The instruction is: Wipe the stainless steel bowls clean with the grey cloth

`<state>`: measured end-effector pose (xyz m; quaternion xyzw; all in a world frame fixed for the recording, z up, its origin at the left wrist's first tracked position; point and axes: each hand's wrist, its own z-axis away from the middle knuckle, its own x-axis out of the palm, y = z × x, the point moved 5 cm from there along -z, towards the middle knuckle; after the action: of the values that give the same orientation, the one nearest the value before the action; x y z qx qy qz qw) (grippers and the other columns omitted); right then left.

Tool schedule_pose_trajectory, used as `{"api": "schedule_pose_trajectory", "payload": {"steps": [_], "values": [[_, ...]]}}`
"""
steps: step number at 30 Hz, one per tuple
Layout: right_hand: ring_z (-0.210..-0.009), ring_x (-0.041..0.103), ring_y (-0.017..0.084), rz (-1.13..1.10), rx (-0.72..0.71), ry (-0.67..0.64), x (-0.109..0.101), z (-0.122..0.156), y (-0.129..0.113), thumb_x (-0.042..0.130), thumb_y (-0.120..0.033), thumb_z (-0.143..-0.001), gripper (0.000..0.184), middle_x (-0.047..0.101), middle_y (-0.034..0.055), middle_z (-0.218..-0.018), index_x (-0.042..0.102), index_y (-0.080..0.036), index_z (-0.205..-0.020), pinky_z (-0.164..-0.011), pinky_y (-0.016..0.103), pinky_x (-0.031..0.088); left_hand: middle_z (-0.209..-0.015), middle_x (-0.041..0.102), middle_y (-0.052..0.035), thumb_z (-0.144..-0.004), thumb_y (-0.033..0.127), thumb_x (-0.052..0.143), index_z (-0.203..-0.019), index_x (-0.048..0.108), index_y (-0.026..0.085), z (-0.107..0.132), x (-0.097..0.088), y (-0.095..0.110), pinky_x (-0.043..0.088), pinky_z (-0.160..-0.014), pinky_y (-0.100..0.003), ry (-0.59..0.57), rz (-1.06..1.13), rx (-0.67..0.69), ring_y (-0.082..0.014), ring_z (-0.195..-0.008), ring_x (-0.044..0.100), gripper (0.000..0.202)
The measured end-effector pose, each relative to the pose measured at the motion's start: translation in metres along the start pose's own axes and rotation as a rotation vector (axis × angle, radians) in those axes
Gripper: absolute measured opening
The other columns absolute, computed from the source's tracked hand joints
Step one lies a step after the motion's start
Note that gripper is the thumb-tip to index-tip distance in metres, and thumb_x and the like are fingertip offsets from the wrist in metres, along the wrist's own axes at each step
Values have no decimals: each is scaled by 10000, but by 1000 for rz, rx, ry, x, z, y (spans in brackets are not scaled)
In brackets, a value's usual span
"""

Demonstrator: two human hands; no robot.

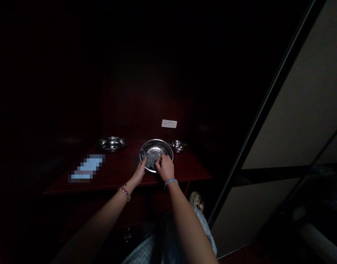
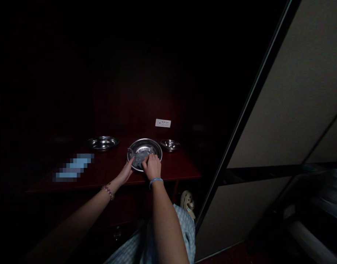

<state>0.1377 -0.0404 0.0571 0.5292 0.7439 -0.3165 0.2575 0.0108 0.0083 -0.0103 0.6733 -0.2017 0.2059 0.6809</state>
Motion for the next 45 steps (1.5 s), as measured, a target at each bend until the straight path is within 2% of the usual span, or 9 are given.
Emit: {"api": "schedule_pose_trajectory", "payload": {"steps": [7, 13, 21, 30, 35, 45], "values": [[-958, 627, 242, -5, -82, 10, 0, 0, -2, 467, -234, -1024, 200, 715, 88, -918, 626, -196, -910, -858, 326, 473, -1493, 596, -123, -989, 255, 546, -1475, 517, 205, 5, 2, 2, 435, -1169, -389, 8, 12, -23, -239, -1408, 537, 490], [-979, 618, 241, -51, -112, 31, 2, 1, -2, 508, -265, -1027, 159, 706, 76, -918, 622, -207, -933, -874, 331, 477, -1469, 614, -136, -990, 258, 543, -1472, 524, 190, 5, 3, 2, 435, -1170, -380, 8, 24, -15, -242, -1399, 547, 486], [-947, 600, 258, 7, -69, 74, 6, 1, 4, 468, -201, -999, 127, 689, 90, -913, 578, -204, -937, -842, 355, 496, -1545, 537, -135, -997, 249, 523, -1531, 459, 190, 6, 4, 6, 404, -1191, -392, -7, 17, -1, -247, -1446, 490, 541], [-928, 599, 251, 9, -57, 47, 6, 0, 4, 492, -184, -970, 101, 685, 83, -899, 568, -212, -910, -836, 349, 492, -1539, 545, -131, -995, 262, 534, -1511, 484, 195, 4, 3, 3, 414, -1184, -398, -4, 13, -8, -244, -1436, 504, 523], [-941, 604, 255, -10, -77, 47, 6, 0, 2, 455, -236, -1028, 149, 693, 85, -937, 578, -208, -948, -856, 359, 487, -1544, 543, -112, -995, 245, 524, -1524, 470, 210, 6, 4, 4, 400, -1192, -369, -5, 19, -19, -230, -1460, 472, 533], [-972, 612, 254, -63, -55, 67, 7, 0, 6, 480, -285, -1049, 166, 705, 87, -963, 601, -209, -964, -868, 359, 488, -1531, 554, -137, -986, 267, 540, -1530, 463, 197, 7, 5, 5, 405, -1189, -403, -1, 19, -10, -261, -1443, 493, 553]]}}
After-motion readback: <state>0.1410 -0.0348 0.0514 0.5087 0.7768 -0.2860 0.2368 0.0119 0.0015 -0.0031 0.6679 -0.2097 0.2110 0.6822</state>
